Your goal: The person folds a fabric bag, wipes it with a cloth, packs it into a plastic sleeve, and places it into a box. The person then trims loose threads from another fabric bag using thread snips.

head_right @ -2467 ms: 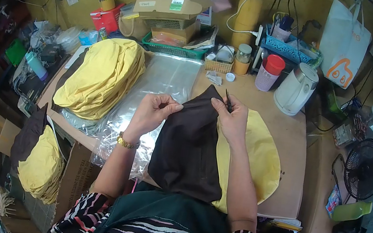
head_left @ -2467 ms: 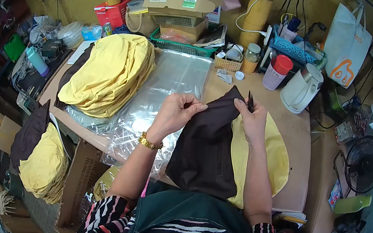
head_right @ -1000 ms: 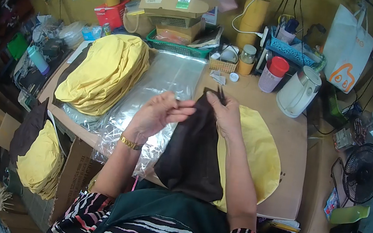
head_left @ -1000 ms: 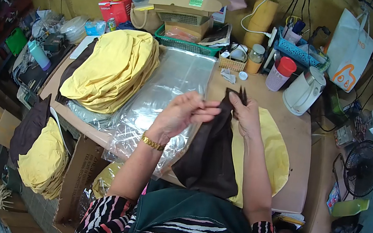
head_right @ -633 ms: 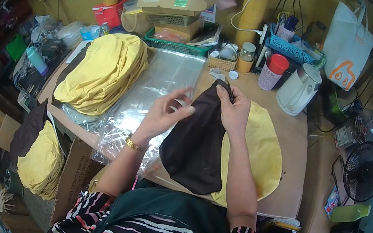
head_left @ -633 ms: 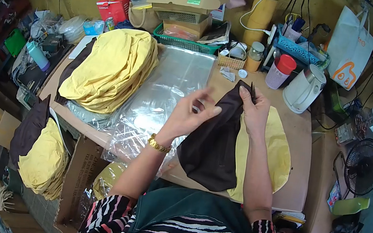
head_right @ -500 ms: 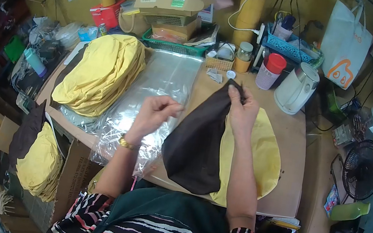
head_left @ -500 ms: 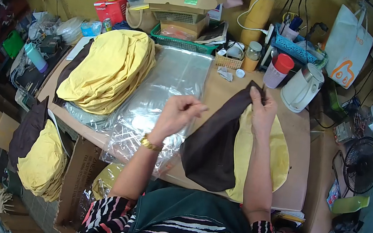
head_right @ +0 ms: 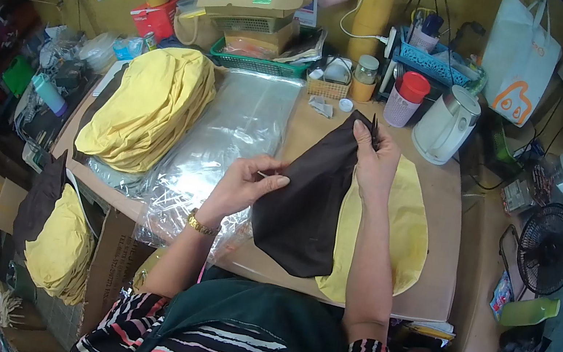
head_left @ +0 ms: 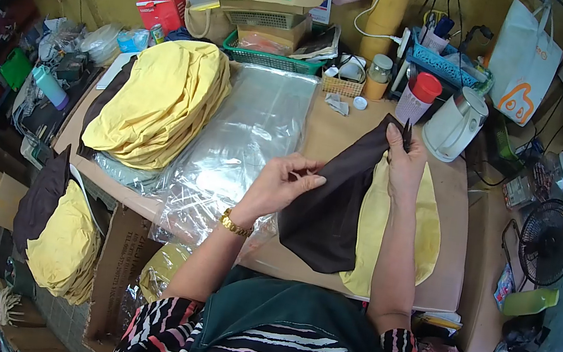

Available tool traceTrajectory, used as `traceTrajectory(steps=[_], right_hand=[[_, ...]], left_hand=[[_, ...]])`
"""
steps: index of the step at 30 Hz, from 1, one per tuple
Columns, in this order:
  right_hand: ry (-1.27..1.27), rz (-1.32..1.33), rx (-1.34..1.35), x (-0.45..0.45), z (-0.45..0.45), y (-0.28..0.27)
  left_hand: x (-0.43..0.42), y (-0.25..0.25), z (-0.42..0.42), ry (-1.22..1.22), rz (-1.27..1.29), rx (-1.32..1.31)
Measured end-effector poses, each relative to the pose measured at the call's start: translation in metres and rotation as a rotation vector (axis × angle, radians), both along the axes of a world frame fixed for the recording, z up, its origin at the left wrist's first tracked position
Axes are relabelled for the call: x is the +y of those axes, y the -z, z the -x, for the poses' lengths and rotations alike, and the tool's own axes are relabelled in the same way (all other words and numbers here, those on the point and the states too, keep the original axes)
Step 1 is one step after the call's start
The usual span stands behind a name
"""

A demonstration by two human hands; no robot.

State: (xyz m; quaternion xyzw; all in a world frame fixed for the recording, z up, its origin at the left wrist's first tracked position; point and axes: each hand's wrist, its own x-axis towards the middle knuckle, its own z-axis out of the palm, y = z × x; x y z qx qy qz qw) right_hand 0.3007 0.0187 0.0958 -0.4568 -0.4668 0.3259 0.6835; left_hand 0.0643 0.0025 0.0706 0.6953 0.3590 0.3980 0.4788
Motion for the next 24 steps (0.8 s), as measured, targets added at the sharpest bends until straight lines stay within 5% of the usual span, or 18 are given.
traceTrajectory(steps=[12,15,18,21,24], right_hand=[[0.051,0.020,0.103,0.004,-0.011,0.002],[0.004,0.004,0.144,0.003,-0.010,0.003],[-0.018,-0.022,0.139,0.009,-0.010,0.006],[0.000,-0.002,0.127,0.007,-0.008,0.004],[0.045,-0.017,0.130,0.009,-0.011,0.003]], left_hand=[[0.011,0.022,0.023,-0.031,0.293,-0.301],[0.014,0.023,0.012,-0.285,0.167,-0.351],[0.007,0.024,-0.005,0.061,0.138,-0.262],[0.006,0.011,-0.006,0.144,0.450,-0.259],[0.003,0.008,-0.007,0.043,0.311,-0.291]])
